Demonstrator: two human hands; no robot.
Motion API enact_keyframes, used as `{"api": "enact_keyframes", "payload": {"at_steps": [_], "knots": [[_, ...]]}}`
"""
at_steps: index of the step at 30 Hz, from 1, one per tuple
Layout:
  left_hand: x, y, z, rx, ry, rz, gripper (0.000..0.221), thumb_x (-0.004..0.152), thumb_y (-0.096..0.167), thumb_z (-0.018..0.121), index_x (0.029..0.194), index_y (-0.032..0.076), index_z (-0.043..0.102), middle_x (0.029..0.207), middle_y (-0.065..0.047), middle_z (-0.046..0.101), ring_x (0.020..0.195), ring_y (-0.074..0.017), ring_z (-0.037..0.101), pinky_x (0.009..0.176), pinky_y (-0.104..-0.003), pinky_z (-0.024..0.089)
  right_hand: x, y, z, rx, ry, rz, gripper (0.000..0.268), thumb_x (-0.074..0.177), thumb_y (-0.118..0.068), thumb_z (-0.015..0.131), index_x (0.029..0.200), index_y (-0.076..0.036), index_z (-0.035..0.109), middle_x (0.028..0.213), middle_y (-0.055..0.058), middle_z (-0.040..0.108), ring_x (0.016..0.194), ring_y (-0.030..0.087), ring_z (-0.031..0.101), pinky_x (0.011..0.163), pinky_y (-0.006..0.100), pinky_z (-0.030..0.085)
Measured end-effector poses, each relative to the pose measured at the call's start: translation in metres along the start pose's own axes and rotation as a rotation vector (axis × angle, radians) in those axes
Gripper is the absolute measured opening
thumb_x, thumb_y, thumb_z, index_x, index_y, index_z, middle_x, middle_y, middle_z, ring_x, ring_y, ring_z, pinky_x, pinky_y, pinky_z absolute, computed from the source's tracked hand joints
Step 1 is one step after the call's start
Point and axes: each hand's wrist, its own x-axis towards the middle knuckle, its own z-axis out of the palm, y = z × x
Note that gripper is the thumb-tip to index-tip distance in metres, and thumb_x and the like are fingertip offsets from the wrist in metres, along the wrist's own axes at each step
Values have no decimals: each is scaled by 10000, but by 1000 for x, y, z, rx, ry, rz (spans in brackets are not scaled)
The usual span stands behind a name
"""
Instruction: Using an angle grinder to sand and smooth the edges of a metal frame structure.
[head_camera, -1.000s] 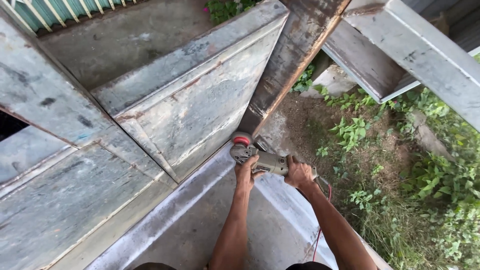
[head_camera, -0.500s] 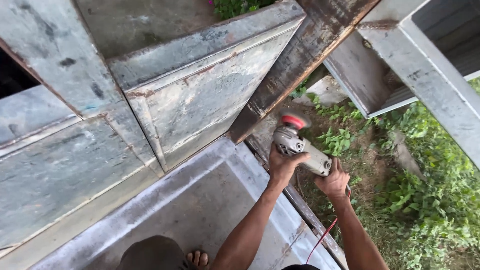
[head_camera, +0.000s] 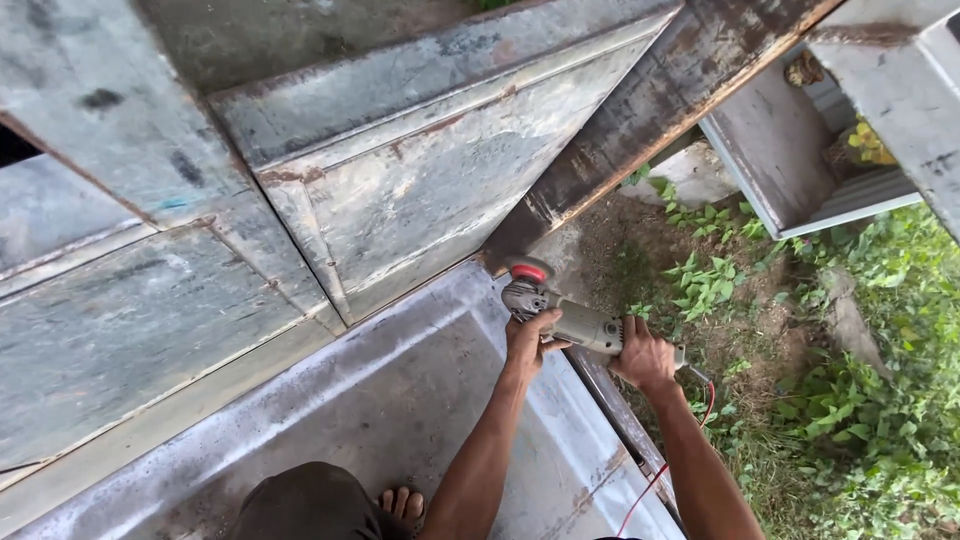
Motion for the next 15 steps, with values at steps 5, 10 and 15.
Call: {"api": "enact_keyframes", "payload": {"at_steps": [5,10,15], "knots": [[36,-1,-33,-186,-46,-71,727,662,69,977,1189,1,481,939,-144,596,824,-388,674,708,-759,575,25,-23,-6,-63,-82,-100,716,646,-312,696,1294,-203,413,1244,73,584,934,464,755,804,591,651],[36,17,-45,-242,-46,-106,648,688,69,956,1166,16,522,960,-142,628,872,-402,696,783,-772,535,27,-50,-24,-103,-50,-155,627,666,-262,644,1252,-183,432,1163,65,595,920,417,765,785,548,643],[3,30,-25,-217,-114,-93,801,689,62,967,1250,-50,407,1071,-186,486,990,-389,548,774,-793,535,6,-35,-32,-76,3,-109,656,661,-276,677,1269,-149,468,1188,93,606,937,434,763,796,578,635]]}}
